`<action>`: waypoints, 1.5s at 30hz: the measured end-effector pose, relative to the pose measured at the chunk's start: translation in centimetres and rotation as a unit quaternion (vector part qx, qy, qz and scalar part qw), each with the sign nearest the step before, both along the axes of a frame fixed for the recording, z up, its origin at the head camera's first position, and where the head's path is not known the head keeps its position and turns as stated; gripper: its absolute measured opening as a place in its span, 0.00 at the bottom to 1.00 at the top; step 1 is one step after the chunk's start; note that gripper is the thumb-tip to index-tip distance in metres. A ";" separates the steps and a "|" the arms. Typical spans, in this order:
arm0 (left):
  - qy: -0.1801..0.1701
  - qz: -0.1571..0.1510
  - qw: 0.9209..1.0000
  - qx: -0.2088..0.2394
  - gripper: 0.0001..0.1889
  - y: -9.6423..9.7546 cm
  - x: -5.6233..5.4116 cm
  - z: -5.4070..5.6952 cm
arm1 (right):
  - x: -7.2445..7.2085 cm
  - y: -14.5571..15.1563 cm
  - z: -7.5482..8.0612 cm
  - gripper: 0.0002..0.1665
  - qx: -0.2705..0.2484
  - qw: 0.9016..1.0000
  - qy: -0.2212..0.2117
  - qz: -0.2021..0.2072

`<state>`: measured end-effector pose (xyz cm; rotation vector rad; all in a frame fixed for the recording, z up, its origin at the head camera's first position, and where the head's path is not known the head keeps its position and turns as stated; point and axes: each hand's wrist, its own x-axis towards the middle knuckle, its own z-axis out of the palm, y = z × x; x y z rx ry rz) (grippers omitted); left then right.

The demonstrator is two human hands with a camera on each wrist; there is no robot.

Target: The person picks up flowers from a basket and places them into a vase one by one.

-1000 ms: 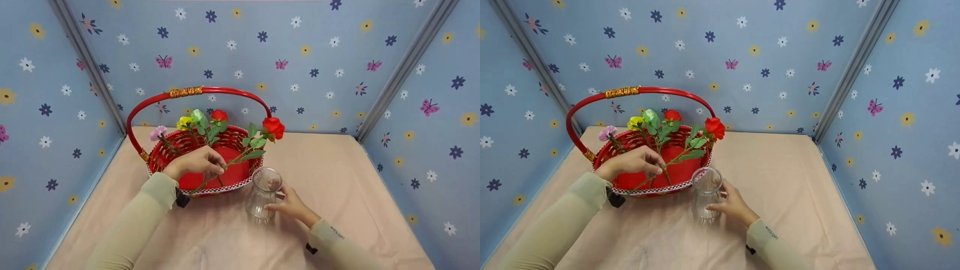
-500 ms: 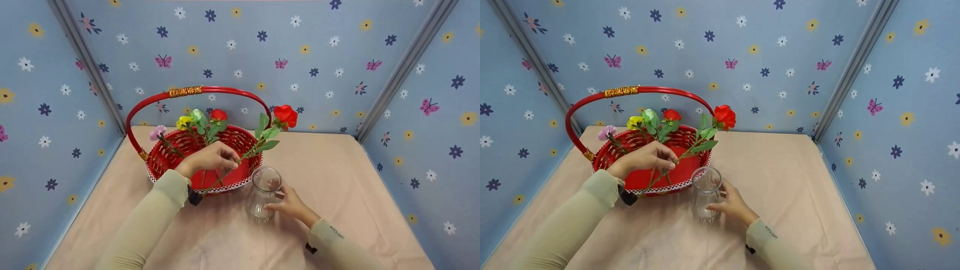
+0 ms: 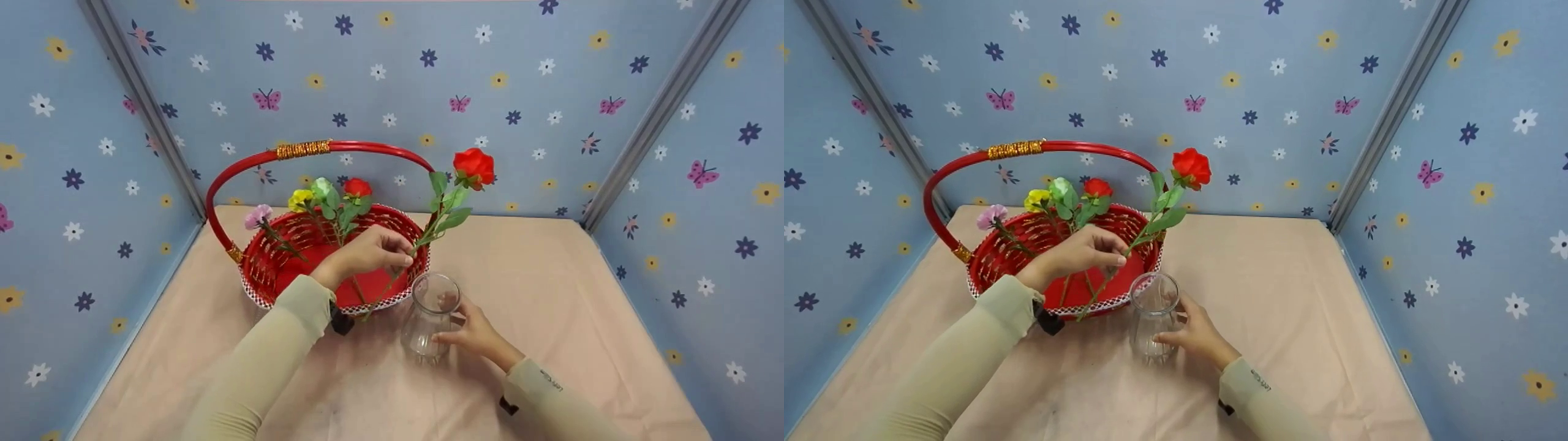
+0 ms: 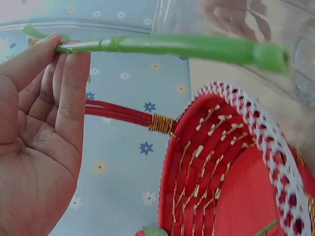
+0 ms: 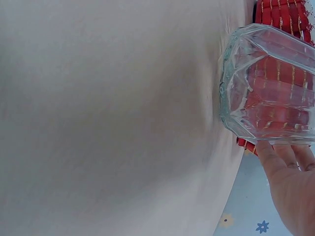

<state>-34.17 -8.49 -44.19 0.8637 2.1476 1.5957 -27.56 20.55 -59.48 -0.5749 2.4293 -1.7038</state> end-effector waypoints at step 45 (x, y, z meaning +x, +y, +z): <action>0.020 0.105 0.989 0.105 0.10 7.5 -0.4 -0.6 | -0.1 0.1 0.0 0.58 -0.006 1.000 -0.001 0.012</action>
